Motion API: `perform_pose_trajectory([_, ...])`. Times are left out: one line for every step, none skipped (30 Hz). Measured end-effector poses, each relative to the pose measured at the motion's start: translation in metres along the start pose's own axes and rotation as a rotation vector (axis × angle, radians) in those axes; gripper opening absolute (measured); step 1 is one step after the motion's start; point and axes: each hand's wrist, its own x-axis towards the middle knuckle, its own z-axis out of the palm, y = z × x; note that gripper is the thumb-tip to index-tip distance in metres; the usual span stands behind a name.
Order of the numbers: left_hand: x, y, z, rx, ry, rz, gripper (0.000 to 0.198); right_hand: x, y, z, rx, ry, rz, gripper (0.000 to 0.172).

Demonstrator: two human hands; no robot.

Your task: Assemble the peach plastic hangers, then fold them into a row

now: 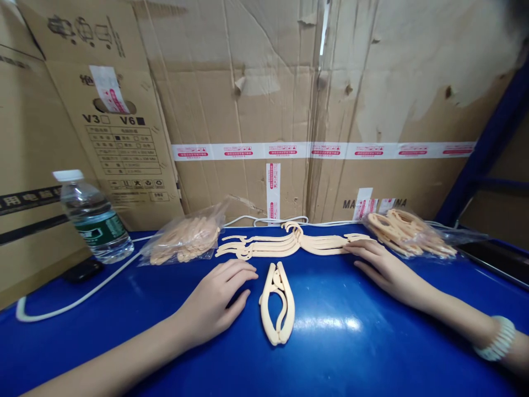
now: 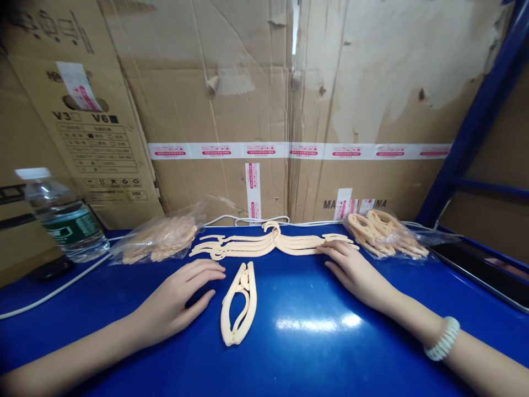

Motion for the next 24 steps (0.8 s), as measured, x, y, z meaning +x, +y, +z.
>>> perform_pose_trajectory([0.0,0.0,0.0,0.003,-0.001,0.004,0.03,0.001,0.001,0.001,0.0,0.004,-0.004,0.033])
perform_pose_trajectory([0.0,0.0,0.0,0.009,-0.002,0.008,0.029,0.002,0.003,0.001,0.001,0.005,-0.007,0.033])
perform_pose_trajectory([0.0,0.0,0.0,0.017,-0.004,0.013,0.029,0.003,0.004,0.002,0.002,0.004,-0.009,0.032])
perform_pose_trajectory([0.0,-0.001,0.001,0.028,-0.007,0.016,0.029,0.004,0.006,0.003,0.004,0.003,-0.01,0.031])
perform_pose_trajectory([0.0,-0.001,0.001,0.04,-0.009,0.022,0.029,0.005,0.007,0.004,0.008,0.003,-0.012,0.03])
perform_pose_trajectory([0.001,0.0,0.001,0.052,-0.013,0.029,0.029,0.006,0.008,0.005,0.013,0.006,-0.013,0.028])
perform_pose_trajectory([0.001,0.0,0.001,0.065,-0.016,0.036,0.029,0.008,0.008,0.006,0.021,0.009,-0.016,0.027])
perform_pose_trajectory([0.002,0.001,0.001,0.077,-0.019,0.041,0.029,0.009,0.007,0.006,0.031,0.013,-0.02,0.025])
perform_pose_trajectory([0.003,0.001,0.001,0.084,-0.023,0.044,0.03,0.01,0.006,0.006,0.041,0.017,-0.024,0.024])
perform_pose_trajectory([0.004,0.002,0.001,0.085,-0.025,0.045,0.03,0.011,0.005,0.006,0.051,0.02,-0.025,0.023])
perform_pose_trajectory([0.005,0.004,0.001,0.079,-0.027,0.045,0.03,0.012,0.003,0.005,0.059,0.023,-0.024,0.022])
perform_pose_trajectory([0.005,0.005,0.001,0.067,-0.028,0.042,0.031,0.014,0.002,0.004,0.066,0.025,-0.021,0.022])
perform_pose_trajectory([0.006,0.005,0.001,0.051,-0.028,0.039,0.031,0.014,0.0,0.004,0.071,0.026,-0.015,0.021])
perform_pose_trajectory([0.006,0.006,0.001,0.035,-0.024,0.035,0.031,0.015,-0.002,0.003,0.077,0.026,-0.009,0.02])
perform_pose_trajectory([0.006,0.006,0.001,0.022,-0.018,0.031,0.031,0.016,-0.003,0.002,0.083,0.023,-0.003,0.02])
perform_pose_trajectory([0.006,0.006,0.001,0.011,-0.009,0.025,0.031,0.016,-0.004,0.002,0.091,0.023,0.002,0.02])
perform_pose_trajectory([0.006,0.006,0.002,-0.001,0.0,0.019,0.031,0.016,-0.004,0.002,0.1,0.024,0.006,0.021])
perform_pose_trajectory([0.006,0.006,0.002,-0.015,0.008,0.015,0.031,0.016,-0.004,0.002,0.109,0.026,0.013,0.021])
perform_pose_trajectory([0.006,0.005,0.002,-0.031,0.014,0.01,0.03,0.015,-0.003,0.002,0.117,0.029,0.023,0.021])
perform_pose_trajectory([0.005,0.005,0.002,-0.05,0.018,0.002,0.03,0.015,-0.003,0.003,0.123,0.034,0.035,0.021])
perform_pose_trajectory([0.005,0.005,0.003,-0.07,0.023,-0.008,0.03,0.014,-0.002,0.004,0.127,0.039,0.048,0.021])
perform_pose_trajectory([0.005,0.004,0.003,-0.089,0.026,-0.022,0.029,0.014,-0.001,0.004,0.129,0.041,0.061,0.021])
perform_pose_trajectory([0.005,0.004,0.003,-0.107,0.027,-0.04,0.029,0.013,-0.001,0.005,0.132,0.04,0.073,0.021])
perform_pose_trajectory([0.006,0.004,0.003,-0.125,0.028,-0.064,0.029,0.013,-0.001,0.005,0.135,0.037,0.085,0.021])
